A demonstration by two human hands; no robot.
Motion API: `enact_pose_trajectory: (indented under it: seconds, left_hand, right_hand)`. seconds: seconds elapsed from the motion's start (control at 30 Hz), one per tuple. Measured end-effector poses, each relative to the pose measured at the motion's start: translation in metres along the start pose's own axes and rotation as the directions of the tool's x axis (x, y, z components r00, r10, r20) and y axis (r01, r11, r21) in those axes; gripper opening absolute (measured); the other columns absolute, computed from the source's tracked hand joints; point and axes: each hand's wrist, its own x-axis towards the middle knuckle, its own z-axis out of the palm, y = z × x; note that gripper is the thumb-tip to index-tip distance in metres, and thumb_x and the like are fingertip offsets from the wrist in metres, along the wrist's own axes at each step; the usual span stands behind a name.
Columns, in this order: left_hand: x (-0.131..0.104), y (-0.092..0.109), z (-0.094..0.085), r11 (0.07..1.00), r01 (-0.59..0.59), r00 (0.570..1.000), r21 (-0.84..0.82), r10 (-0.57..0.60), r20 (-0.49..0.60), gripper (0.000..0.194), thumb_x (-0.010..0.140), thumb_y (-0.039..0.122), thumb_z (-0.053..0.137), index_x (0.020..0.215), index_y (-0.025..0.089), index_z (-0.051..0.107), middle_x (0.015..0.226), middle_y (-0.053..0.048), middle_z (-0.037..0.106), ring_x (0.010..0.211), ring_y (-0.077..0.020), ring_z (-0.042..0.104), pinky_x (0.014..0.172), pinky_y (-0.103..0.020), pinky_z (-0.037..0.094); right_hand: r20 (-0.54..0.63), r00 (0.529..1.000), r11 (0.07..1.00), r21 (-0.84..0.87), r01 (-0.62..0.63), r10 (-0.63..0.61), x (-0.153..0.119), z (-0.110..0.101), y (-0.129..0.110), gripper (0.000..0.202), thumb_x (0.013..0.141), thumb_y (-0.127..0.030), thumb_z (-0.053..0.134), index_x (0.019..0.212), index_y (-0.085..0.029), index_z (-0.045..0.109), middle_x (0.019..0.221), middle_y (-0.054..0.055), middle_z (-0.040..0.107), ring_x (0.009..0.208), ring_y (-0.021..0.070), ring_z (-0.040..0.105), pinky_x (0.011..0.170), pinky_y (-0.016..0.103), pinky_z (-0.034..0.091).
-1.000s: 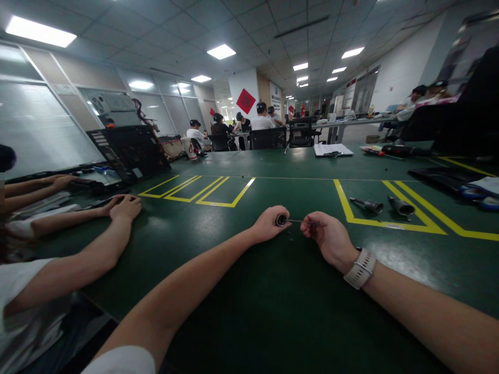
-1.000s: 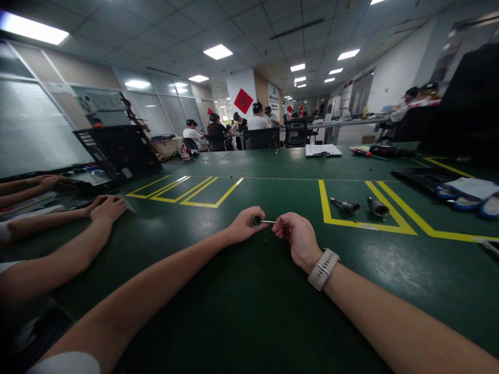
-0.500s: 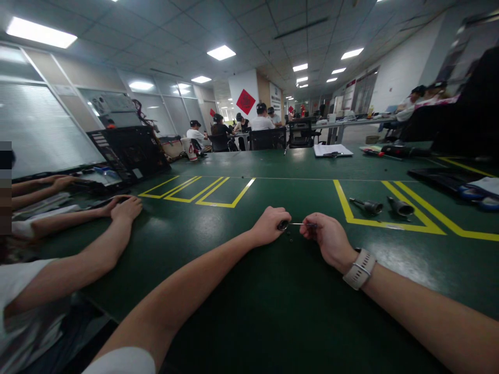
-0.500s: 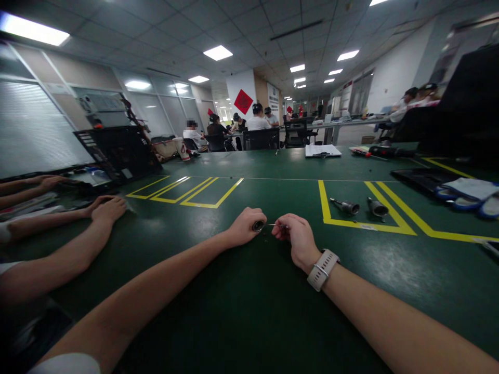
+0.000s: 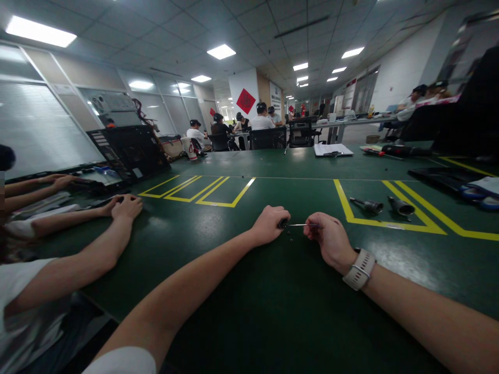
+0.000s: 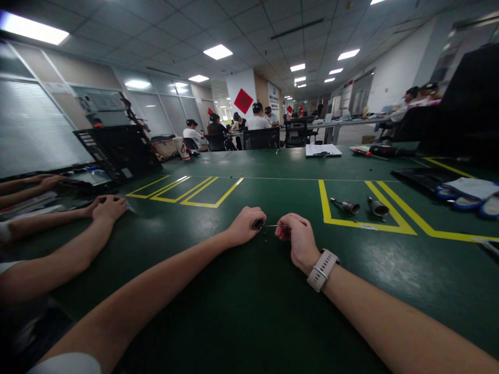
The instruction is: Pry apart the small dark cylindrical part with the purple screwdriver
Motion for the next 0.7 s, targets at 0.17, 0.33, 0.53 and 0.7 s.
enact_pose_trajectory:
  seconds: [0.17,0.33,0.53,0.7]
  left_hand:
    - [-0.0013,0.0057,-0.0021,0.990,0.011,1.000,0.139,-0.010,-0.002,0.011,0.075,0.010,0.047,0.079,0.016,0.055,0.076,-0.001,0.054,0.073,-0.0146,0.049,0.067,-0.027,0.029]
    - [-0.0014,0.0096,-0.0026,0.979,0.030,0.999,0.202,-0.027,-0.021,0.010,0.077,0.011,0.046,0.079,0.017,0.055,0.076,-0.001,0.054,0.073,-0.0152,0.049,0.066,-0.028,0.029]
    - [-0.0013,0.0070,-0.0010,0.985,0.065,0.997,0.158,-0.057,-0.053,0.008,0.078,0.014,0.048,0.081,0.017,0.054,0.078,-0.002,0.057,0.074,-0.0154,0.051,0.067,-0.028,0.032]
    - [-0.0022,0.0061,0.0010,0.999,0.033,0.997,0.020,-0.032,-0.069,0.009,0.081,0.025,0.051,0.082,0.016,0.054,0.078,-0.002,0.058,0.072,-0.0142,0.052,0.068,-0.027,0.037]
  right_hand:
    - [-0.074,0.996,0.998,-0.039,0.056,-0.059,0.0009,-0.0012,0.0025,0.016,0.063,-0.023,0.051,0.048,-0.018,0.052,0.041,-0.004,0.048,0.043,0.0100,0.042,0.044,0.024,0.031]
    - [-0.123,0.986,0.990,-0.098,0.098,-0.110,0.0020,-0.0011,0.0035,0.019,0.063,-0.022,0.049,0.045,-0.018,0.050,0.040,-0.005,0.044,0.041,0.0096,0.039,0.042,0.024,0.028]
    - [-0.124,0.985,0.981,-0.166,0.100,-0.121,0.0020,0.0008,0.0035,0.018,0.061,-0.018,0.049,0.044,-0.018,0.049,0.039,-0.005,0.044,0.041,0.0092,0.039,0.042,0.023,0.028]
    - [-0.108,0.989,0.978,-0.192,0.077,-0.099,0.0022,0.0007,0.0041,0.016,0.061,-0.018,0.050,0.045,-0.018,0.050,0.039,-0.005,0.045,0.042,0.0096,0.041,0.042,0.023,0.028]
